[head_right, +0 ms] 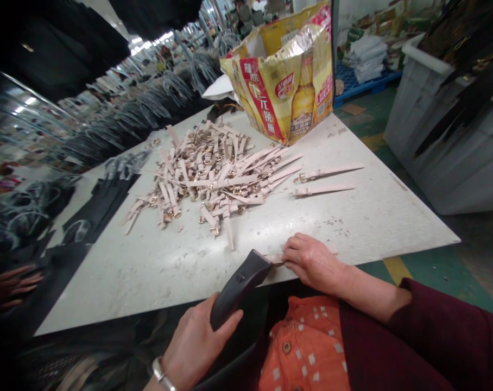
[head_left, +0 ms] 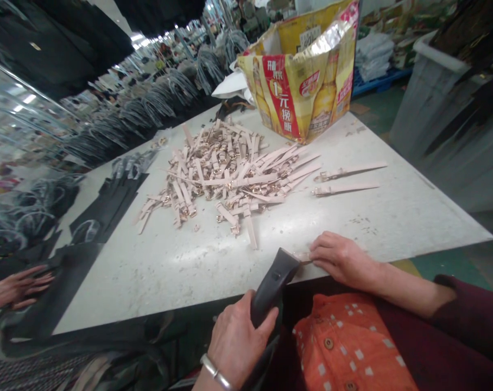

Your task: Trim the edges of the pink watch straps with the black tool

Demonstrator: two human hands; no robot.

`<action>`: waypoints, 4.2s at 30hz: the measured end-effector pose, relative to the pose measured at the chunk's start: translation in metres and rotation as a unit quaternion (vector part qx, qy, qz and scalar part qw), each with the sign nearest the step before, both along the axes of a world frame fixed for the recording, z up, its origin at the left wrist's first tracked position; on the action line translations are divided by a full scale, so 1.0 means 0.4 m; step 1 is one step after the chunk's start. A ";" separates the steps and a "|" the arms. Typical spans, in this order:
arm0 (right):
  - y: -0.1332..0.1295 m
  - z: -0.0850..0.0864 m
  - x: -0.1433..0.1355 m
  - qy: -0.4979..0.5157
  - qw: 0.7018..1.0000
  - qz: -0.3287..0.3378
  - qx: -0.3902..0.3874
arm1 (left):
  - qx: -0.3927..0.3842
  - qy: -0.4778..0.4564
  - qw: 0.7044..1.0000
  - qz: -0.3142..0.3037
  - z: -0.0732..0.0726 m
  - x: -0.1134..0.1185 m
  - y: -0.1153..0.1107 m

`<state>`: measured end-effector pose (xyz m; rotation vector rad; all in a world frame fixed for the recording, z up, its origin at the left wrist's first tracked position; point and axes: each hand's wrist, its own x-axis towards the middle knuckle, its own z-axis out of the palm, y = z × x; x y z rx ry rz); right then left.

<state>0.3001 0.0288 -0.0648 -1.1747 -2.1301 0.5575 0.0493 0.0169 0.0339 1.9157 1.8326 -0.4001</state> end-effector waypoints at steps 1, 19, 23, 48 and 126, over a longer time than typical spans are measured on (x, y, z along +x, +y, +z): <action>0.002 -0.001 0.000 0.008 1.000 0.000 -0.007 | -0.001 0.001 1.000 -0.003 -0.002 0.001 0.000; 0.009 -0.007 0.001 0.051 0.996 -0.047 -0.063 | 0.024 -0.016 1.000 0.008 -0.030 0.012 0.038; 0.010 -0.007 0.000 0.058 0.995 -0.059 -0.064 | 0.007 -0.018 1.000 0.021 -0.021 0.006 0.010; 0.241 0.054 0.298 -0.048 0.962 -0.267 0.030 | 0.049 -0.023 0.994 0.091 -0.022 -0.023 0.003; 0.108 0.031 -0.015 -0.037 0.999 -0.004 -0.036 | 0.029 -0.030 0.999 -0.002 -0.033 -0.008 0.035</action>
